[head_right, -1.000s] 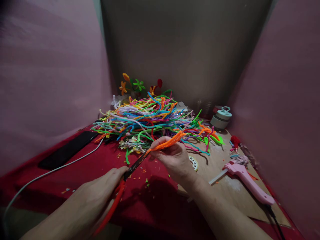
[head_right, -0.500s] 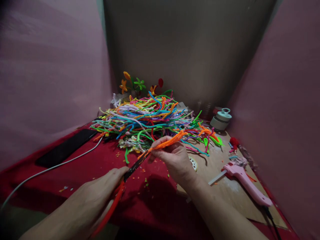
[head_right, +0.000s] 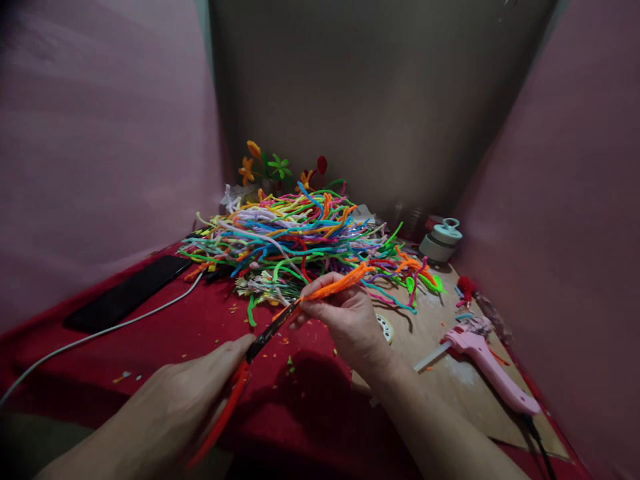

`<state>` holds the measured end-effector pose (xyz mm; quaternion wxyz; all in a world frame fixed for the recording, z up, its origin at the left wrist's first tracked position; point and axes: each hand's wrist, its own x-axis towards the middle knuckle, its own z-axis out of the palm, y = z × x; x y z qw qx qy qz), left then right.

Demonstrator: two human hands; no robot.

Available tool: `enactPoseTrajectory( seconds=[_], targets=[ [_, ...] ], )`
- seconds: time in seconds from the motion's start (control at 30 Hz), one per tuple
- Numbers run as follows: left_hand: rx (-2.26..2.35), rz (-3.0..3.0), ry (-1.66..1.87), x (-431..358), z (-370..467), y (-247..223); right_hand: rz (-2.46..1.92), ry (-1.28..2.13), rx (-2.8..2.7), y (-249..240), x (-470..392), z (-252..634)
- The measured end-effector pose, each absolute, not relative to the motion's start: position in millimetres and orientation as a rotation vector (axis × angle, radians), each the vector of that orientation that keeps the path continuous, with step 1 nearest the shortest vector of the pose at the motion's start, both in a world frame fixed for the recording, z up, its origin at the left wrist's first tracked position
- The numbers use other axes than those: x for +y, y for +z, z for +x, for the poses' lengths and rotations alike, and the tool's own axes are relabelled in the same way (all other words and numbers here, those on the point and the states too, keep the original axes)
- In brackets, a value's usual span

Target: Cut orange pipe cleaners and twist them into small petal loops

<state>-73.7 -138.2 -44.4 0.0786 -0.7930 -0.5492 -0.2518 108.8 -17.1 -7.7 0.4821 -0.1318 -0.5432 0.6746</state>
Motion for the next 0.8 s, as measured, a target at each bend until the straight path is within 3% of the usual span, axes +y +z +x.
enactPoseTrajectory(
  seconds=[0.8],
  targets=[
    [-1.793,-2.552,-0.671,-145.4,-54.4,-10.7,-0.346,1.617,-1.364,-10.3,-17.3,110.0]
  ],
)
